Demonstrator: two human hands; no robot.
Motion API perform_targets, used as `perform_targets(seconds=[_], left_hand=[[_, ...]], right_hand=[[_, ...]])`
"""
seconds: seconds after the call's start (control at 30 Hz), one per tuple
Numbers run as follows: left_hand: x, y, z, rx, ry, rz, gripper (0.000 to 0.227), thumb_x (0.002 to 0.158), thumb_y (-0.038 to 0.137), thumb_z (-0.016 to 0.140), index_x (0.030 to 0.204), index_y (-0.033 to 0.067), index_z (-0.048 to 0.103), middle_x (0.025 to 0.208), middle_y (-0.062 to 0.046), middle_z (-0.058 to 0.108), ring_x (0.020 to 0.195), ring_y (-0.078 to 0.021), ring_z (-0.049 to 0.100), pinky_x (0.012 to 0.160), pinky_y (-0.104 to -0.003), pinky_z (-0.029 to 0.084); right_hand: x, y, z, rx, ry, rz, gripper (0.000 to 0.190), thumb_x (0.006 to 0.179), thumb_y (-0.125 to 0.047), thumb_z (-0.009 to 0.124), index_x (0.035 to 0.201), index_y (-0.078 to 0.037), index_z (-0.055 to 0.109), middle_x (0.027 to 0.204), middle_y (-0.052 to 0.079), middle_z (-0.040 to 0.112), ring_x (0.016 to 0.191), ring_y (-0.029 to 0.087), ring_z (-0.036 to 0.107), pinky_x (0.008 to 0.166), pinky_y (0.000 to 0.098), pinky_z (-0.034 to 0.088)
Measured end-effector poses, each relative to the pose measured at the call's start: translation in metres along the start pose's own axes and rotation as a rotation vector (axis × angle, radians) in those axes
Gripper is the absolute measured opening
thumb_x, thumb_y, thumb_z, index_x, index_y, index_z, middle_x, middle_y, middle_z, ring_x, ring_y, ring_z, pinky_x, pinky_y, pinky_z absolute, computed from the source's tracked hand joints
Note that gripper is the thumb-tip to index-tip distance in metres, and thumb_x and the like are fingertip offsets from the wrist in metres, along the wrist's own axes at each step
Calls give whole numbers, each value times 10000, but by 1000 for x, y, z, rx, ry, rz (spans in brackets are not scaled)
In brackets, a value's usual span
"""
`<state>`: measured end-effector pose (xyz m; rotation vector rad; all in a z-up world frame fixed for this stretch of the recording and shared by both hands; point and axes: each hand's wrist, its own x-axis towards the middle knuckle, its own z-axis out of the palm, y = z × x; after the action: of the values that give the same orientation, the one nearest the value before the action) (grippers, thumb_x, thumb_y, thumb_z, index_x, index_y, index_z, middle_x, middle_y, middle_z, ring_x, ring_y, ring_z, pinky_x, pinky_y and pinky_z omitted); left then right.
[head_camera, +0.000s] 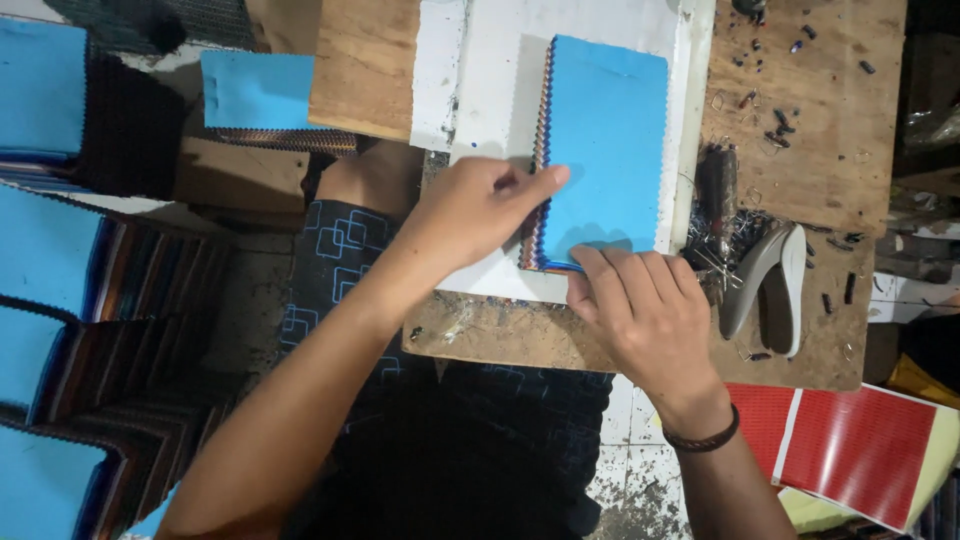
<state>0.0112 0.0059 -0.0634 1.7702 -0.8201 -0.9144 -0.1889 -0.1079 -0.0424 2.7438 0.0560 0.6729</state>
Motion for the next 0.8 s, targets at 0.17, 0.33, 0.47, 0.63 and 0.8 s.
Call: perform_targets(seconds=[0.17,0.33,0.47,0.63,0.8], left_hand=[[43,-8,-3,89,23,31,642,992,616,514,971,7,717,682,-100,670,524,-110,604,483,-244,460],[46,22,-11,152,33,-99,637,1036,513,639,610,201,282,553,54,225,509,-110,233,557,-328,189],[45,19,-10,162,24,-80,639,1065,463,647,604,199,293,544,42,222,506,-111,236,562,-321,188],[44,21,-11,154,32,-91,642,1063,447,661,589,194,310,527,44,224,498,-109,232,561,-310,195],[45,20,-11,144,34,-100,627,1054,453,680,584,189,358,500,40,246,468,-111,242,543,-306,201]], right_hand=[[-5,1,5,26,22,13,235,964,-305,767,1046,-84,771,819,70,642,739,217,651,721,344,524],[12,2,-15,4,-59,2,115,998,-206,770,1086,-139,737,907,18,636,765,196,579,690,337,446],[11,4,-20,48,-121,5,254,1015,-326,816,1155,-134,728,949,17,643,810,197,587,734,341,445],[16,5,-22,53,-129,0,266,1016,-353,821,1159,-146,734,925,8,635,776,197,553,710,341,403],[18,5,-23,43,-123,4,243,1027,-371,803,1125,-158,742,876,-6,617,758,195,550,719,341,428]])
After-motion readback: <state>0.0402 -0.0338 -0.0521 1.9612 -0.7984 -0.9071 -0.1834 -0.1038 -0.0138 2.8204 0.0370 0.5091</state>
